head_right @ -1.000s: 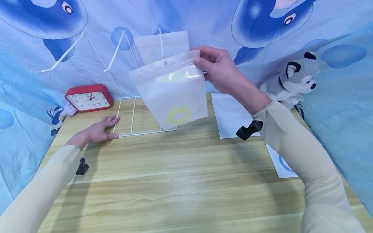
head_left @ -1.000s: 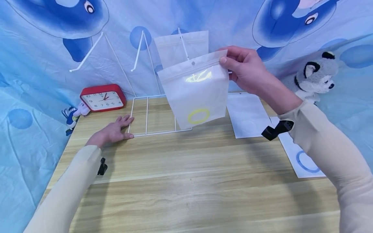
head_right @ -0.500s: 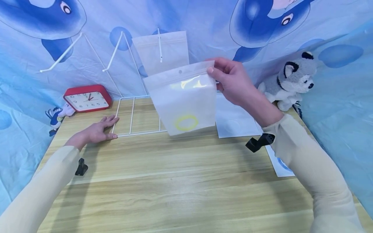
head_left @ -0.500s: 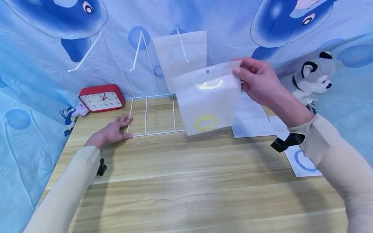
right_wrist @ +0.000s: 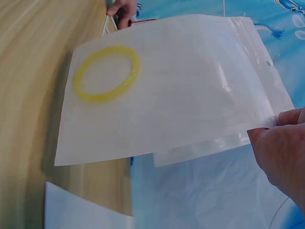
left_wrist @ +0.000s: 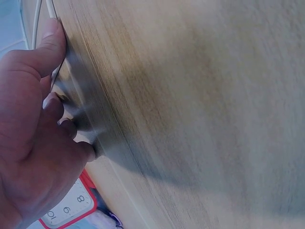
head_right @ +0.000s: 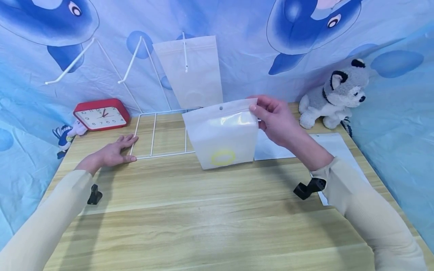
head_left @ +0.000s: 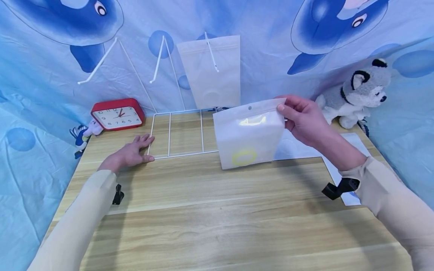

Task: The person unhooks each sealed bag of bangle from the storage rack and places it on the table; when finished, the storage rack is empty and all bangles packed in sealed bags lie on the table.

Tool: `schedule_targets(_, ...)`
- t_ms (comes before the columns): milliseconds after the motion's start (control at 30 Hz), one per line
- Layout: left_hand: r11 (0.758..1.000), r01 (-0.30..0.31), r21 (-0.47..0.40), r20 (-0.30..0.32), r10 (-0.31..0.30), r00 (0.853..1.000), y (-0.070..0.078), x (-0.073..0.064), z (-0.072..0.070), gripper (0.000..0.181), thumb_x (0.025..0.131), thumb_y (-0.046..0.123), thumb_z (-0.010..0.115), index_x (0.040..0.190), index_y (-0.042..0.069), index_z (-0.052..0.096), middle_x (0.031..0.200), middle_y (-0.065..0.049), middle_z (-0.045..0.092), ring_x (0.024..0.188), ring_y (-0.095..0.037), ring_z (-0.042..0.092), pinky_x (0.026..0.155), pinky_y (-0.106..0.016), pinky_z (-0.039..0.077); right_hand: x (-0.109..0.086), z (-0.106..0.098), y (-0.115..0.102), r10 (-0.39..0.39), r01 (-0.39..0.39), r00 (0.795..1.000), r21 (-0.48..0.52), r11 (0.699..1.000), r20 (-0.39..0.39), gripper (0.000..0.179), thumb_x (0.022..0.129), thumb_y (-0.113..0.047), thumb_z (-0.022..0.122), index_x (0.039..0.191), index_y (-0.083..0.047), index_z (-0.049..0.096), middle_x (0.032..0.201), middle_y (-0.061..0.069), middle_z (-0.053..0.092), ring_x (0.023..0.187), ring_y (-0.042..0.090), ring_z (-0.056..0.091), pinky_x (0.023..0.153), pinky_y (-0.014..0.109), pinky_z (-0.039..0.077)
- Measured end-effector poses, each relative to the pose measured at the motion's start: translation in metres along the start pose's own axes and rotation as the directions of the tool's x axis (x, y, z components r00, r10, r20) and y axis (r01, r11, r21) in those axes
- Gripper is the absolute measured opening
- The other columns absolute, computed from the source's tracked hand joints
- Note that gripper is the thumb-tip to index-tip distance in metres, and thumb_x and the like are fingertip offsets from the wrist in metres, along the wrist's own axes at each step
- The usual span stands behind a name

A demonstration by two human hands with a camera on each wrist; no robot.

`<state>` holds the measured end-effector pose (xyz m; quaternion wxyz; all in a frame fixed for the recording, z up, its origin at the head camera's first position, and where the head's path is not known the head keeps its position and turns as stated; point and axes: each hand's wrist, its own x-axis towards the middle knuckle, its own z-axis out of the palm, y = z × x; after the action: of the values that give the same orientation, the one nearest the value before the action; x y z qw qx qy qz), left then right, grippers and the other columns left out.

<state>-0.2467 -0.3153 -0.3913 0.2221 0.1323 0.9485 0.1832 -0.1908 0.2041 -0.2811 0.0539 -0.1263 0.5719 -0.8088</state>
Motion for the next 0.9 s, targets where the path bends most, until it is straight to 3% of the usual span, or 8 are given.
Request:
schedule_targets(133,1.000,-0.012,0.008,-0.004,0.012,1.000,0.000,-0.001,0.000,0.091,0.093,0.040,0.069,0.160,0.007,0.017,0.164,-0.023,0.002,0.146,-0.051,-0.007,0.106,-0.077,0.006,0.002,-0.007,0.006,0.022,-0.022,1.000,0.013,1.000,0.000,0.018,0.099,-0.001,0.059,0.111,-0.004,0.072,0.103,0.010,0.069,0.086,0.019,0.068,0.069,0.026,0.057)
schedule_targets(467,1.000,-0.009,-0.001,-0.003,0.009,1.000,0.000,-0.001,0.000,0.088,0.095,0.037,0.068,0.160,0.009,0.016,0.165,-0.020,0.001,0.147,-0.049,-0.009,0.106,-0.078,0.005,0.037,-0.024,0.030,-0.010,0.006,0.987,-0.020,1.000,-0.163,0.016,0.100,-0.004,0.058,0.109,-0.006,0.071,0.101,0.008,0.065,0.085,0.017,0.063,0.066,0.024,0.055)
schedule_targets(700,1.000,-0.009,0.008,0.000,0.009,1.000,-0.003,0.001,0.000,0.089,0.095,0.039,0.068,0.160,0.009,0.015,0.165,-0.021,0.000,0.146,-0.050,-0.009,0.106,-0.078,0.004,0.058,-0.026,0.046,-0.075,0.077,0.983,0.004,0.997,-0.170,0.019,0.100,0.002,0.055,0.103,-0.004,0.072,0.092,0.009,0.065,0.079,0.017,0.061,0.061,0.023,0.052)
schedule_targets(900,1.000,-0.011,0.010,-0.005,0.011,1.000,-0.002,0.001,-0.001,0.089,0.094,0.040,0.068,0.160,0.009,0.016,0.165,-0.022,0.001,0.146,-0.051,-0.008,0.105,-0.078,0.005,0.071,-0.028,0.057,-0.060,0.062,0.978,0.001,0.998,-0.200,0.020,0.100,0.003,0.055,0.100,-0.005,0.073,0.086,0.007,0.064,0.071,0.016,0.059,0.055,0.021,0.047)
